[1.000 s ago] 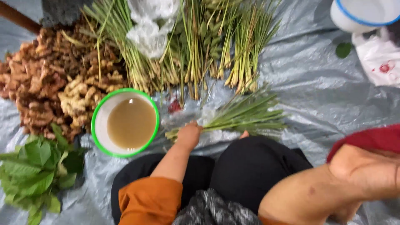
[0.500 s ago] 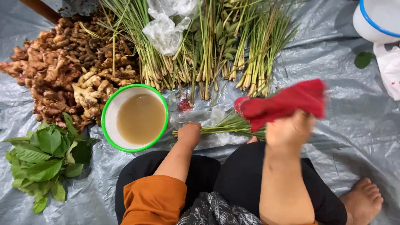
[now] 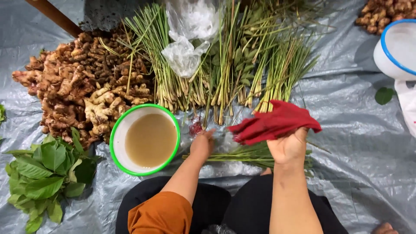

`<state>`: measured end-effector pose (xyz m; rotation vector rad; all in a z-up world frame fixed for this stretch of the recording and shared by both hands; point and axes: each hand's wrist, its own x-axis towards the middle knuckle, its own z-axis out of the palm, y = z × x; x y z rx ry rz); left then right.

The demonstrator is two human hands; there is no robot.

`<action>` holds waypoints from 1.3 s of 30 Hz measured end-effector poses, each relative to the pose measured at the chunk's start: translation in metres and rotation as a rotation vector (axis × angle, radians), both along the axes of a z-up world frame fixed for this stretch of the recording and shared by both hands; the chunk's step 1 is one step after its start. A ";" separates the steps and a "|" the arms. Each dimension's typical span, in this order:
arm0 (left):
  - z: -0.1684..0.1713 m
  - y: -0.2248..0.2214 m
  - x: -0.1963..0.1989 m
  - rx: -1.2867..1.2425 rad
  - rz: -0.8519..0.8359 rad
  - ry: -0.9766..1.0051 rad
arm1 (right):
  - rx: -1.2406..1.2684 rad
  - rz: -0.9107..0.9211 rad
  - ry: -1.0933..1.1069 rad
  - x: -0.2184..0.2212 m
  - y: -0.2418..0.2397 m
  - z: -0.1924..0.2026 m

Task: Cleaning and trimming lemongrass stalks using a cloth and a small knife on a processing floor.

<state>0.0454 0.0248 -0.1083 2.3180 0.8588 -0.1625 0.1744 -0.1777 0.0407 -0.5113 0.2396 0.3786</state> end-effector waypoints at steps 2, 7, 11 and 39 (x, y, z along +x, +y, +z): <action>0.006 0.000 0.016 0.053 0.064 -0.036 | 0.095 0.253 -0.372 -0.007 0.002 0.022; -0.056 0.013 0.055 0.040 0.099 -0.048 | 0.003 0.031 -0.009 0.012 0.012 -0.042; -0.069 0.022 0.090 0.122 0.078 0.013 | -0.088 0.041 0.015 0.008 0.018 -0.050; 0.107 0.005 -0.018 -0.889 0.425 -0.501 | -0.293 0.259 -0.048 -0.013 0.042 -0.063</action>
